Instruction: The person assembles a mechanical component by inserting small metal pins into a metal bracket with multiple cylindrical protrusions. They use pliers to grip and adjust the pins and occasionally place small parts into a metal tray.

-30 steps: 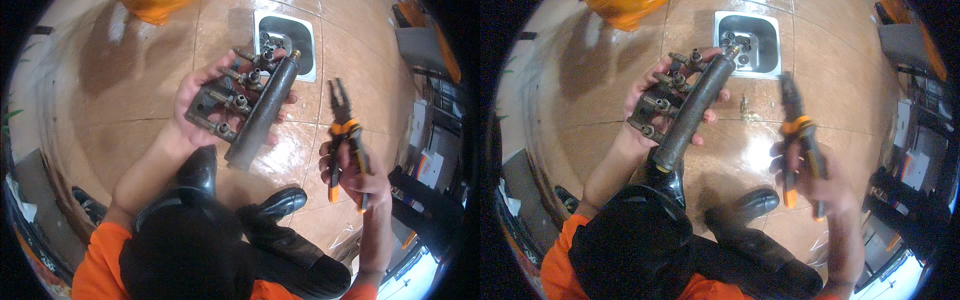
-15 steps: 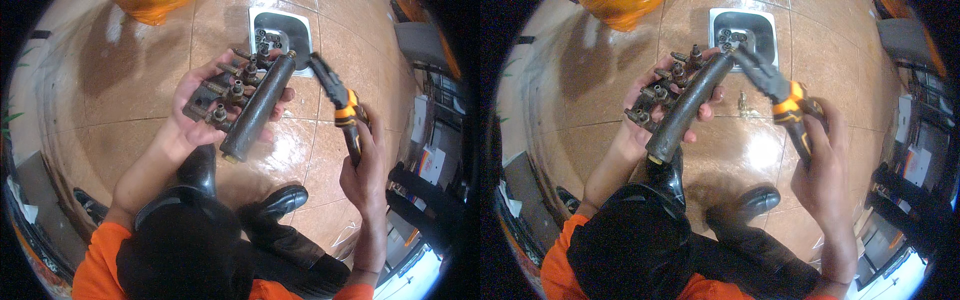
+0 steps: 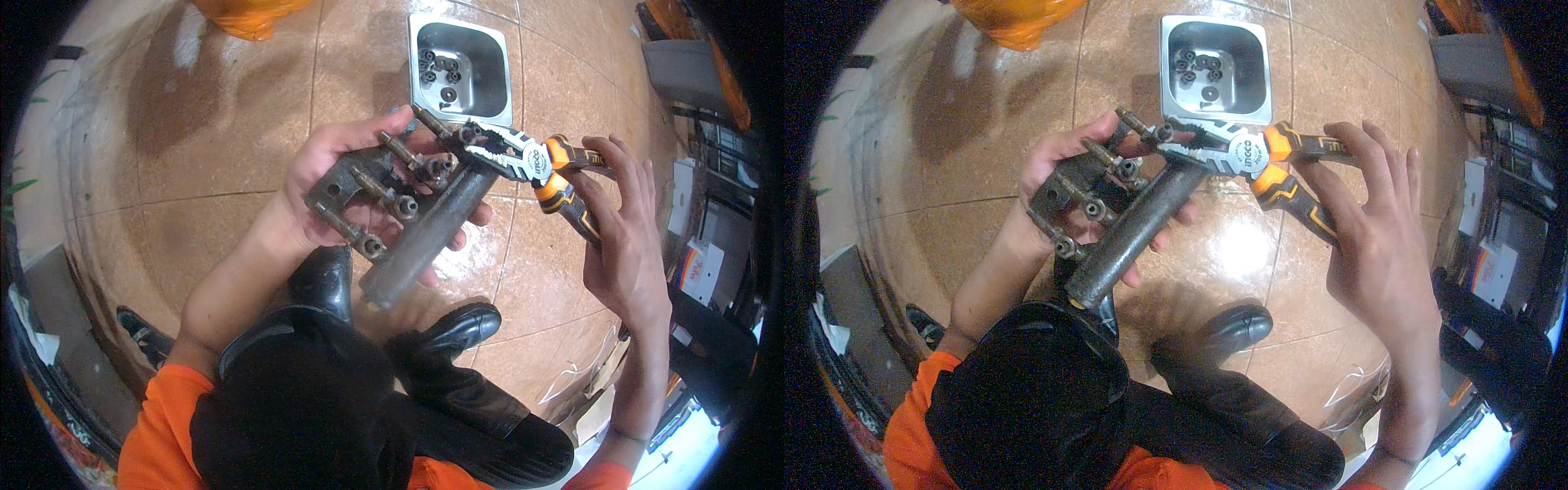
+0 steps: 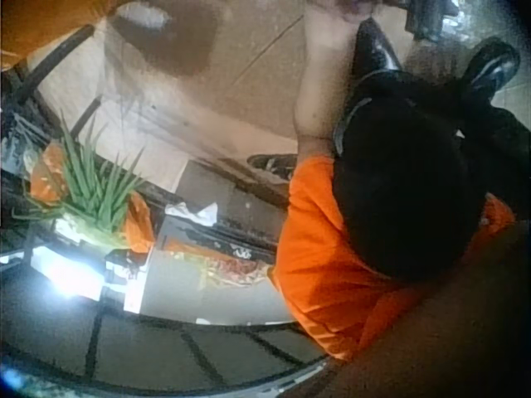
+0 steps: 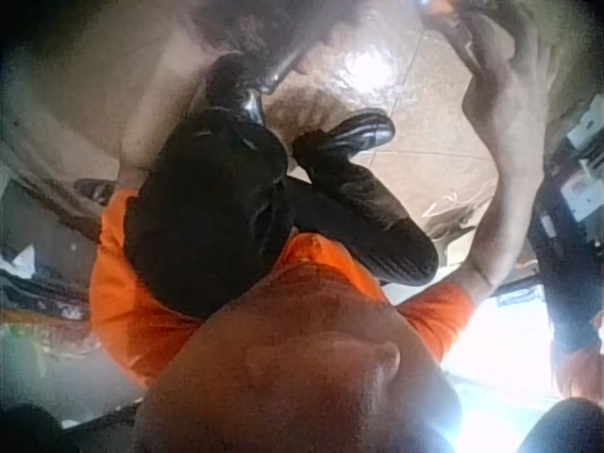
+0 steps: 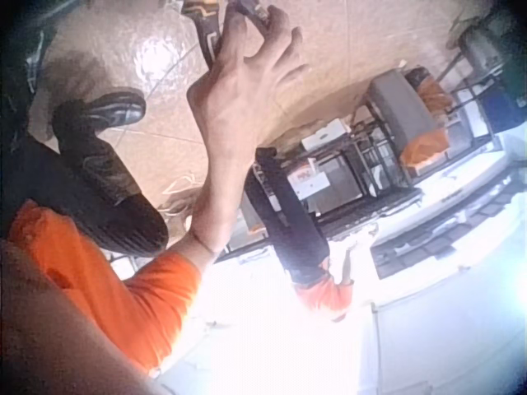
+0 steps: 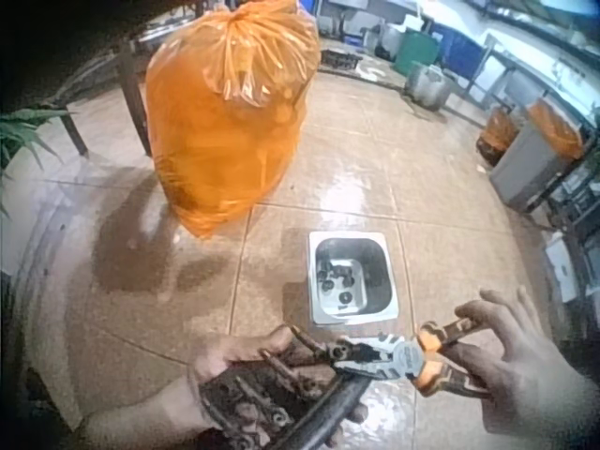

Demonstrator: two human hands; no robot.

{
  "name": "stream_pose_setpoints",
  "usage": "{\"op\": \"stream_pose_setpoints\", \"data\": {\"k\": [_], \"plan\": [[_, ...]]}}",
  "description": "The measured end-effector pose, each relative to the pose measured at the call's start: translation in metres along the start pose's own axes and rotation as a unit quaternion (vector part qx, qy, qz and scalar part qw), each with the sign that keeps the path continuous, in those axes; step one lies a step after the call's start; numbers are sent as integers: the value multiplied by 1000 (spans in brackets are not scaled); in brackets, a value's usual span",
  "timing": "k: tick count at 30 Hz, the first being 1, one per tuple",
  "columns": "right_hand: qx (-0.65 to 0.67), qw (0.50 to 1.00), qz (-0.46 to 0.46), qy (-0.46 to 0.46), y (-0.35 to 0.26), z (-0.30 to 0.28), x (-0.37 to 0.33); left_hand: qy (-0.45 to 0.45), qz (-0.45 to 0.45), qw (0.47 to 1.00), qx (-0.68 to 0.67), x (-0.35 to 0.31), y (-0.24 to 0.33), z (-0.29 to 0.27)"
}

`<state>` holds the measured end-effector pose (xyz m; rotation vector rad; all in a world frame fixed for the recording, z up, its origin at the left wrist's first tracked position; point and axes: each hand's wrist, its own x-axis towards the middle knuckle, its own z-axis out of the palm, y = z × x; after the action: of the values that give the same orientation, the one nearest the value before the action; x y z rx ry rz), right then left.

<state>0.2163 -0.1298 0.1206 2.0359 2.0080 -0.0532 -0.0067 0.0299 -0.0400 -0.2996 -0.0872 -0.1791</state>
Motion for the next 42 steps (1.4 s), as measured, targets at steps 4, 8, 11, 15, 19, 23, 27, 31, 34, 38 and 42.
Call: {"op": "stream_pose_setpoints", "data": {"k": [4,8,11,15,19,23,27,31,34,38,42], "plan": [[52,999,8,-1,-2,0,-2,22,7,1000,16,1,-2,3],[58,998,10,5,-7,14,-4,39,27,998,30,1,-3,5],[90,995,38,-31,-12,21,-7,49,28,996,63,-2,0,10],[112,989,90,-44,-21,31,-15,60,35,989,130,3,-2,12],[106,989,105,-21,-31,35,-20,64,50,987,136,2,-8,8],[109,985,127,-47,-31,41,-24,63,56,979,185,5,-10,4],[56,995,75,-28,-16,38,-19,127,43,974,183,2,-8,-5],[45,998,31,-4,-7,28,-14,131,16,963,237,2,-2,-1],[55,997,50,-16,-10,26,-16,144,30,947,287,2,-2,3],[36,997,60,-14,-16,19,-16,151,64,938,305,7,-7,7],[38,998,54,-2,-19,20,-18,173,54,942,284,6,-5,11]]}}
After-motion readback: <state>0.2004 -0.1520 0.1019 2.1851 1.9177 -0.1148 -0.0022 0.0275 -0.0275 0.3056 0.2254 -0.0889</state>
